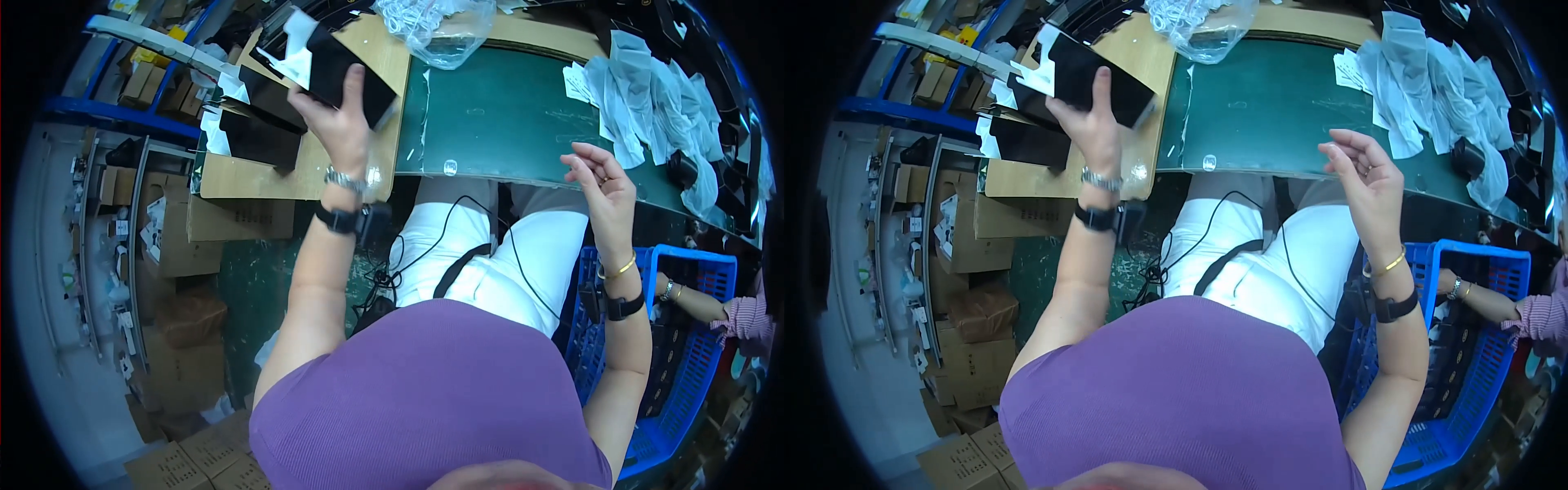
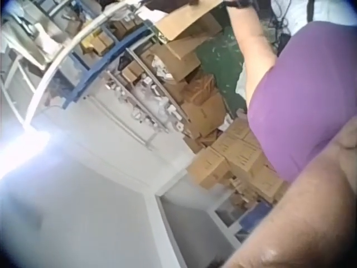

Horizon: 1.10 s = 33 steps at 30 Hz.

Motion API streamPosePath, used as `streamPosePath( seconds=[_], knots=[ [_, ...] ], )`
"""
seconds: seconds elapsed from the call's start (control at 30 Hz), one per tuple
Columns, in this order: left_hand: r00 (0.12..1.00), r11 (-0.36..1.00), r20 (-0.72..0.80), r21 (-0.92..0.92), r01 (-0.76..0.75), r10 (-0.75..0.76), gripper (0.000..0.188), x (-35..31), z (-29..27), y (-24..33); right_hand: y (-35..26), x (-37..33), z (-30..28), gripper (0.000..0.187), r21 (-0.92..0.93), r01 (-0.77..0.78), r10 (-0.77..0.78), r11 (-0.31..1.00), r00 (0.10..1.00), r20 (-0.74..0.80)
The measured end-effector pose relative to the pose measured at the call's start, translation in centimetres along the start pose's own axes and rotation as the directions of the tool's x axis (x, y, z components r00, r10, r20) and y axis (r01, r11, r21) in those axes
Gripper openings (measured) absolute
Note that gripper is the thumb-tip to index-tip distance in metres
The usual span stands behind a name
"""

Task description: Packaging products into protective bags and then into cardboard boxes at a manufacturing station.

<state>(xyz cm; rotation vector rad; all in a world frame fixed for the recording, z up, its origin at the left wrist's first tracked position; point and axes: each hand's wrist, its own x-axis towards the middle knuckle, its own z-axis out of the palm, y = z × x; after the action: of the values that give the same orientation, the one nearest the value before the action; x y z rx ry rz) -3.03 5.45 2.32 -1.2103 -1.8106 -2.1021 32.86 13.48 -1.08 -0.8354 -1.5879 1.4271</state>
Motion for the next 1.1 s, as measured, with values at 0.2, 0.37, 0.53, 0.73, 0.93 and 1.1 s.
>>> streamPosePath(
  seconds=[0.2, 0.37, 0.53, 0.73, 0.93, 1.1],
  knots=[
    [0.998, 0.902, 0.046, 0.428, -0.059, 0.043, 0.091, 5.8, -2.5, -13.2, 4.8, 4.6, 0.5, 0.026, -0.05, 0.071, -0.073, 0.996, 0.997, -0.041],
    [0.989, 0.846, 0.151, 0.526, -0.082, 0.002, 0.091, 6.8, -0.5, -13.3, 6.5, 6.5, -0.1, 0.022, -0.067, 0.045, -0.048, 0.997, 0.998, -0.045],
    [0.991, 0.766, 0.054, 0.63, -0.126, 0.12, 0.089, 9.2, -0.4, -16.6, 8.0, 6.4, 0.1, 0.018, -0.157, 0.069, -0.085, 0.985, 0.992, -0.098],
    [0.977, 0.919, 0.143, 0.383, 0.093, -0.159, 0.099, 8.1, -0.5, -15.4, 7.5, 7.2, -0.6, 0.013, -0.205, 0.109, -0.141, 0.973, 0.979, -0.148],
    [0.995, 0.92, 0.064, 0.391, 0.04, -0.07, 0.075, 0.5, 3.6, -5.4, 7.1, 7.4, -1.6, 0.013, -0.181, 0.122, -0.153, 0.976, 0.973, -0.17],
    [0.812, 0.999, 0.584, -0.034, 0.022, 0.002, 0.036, 4.8, 11.0, -0.1, 6.4, 7.4, -1.6, 0.012, -0.215, 0.155, -0.195, 0.964, 0.964, -0.18]
  ],
)
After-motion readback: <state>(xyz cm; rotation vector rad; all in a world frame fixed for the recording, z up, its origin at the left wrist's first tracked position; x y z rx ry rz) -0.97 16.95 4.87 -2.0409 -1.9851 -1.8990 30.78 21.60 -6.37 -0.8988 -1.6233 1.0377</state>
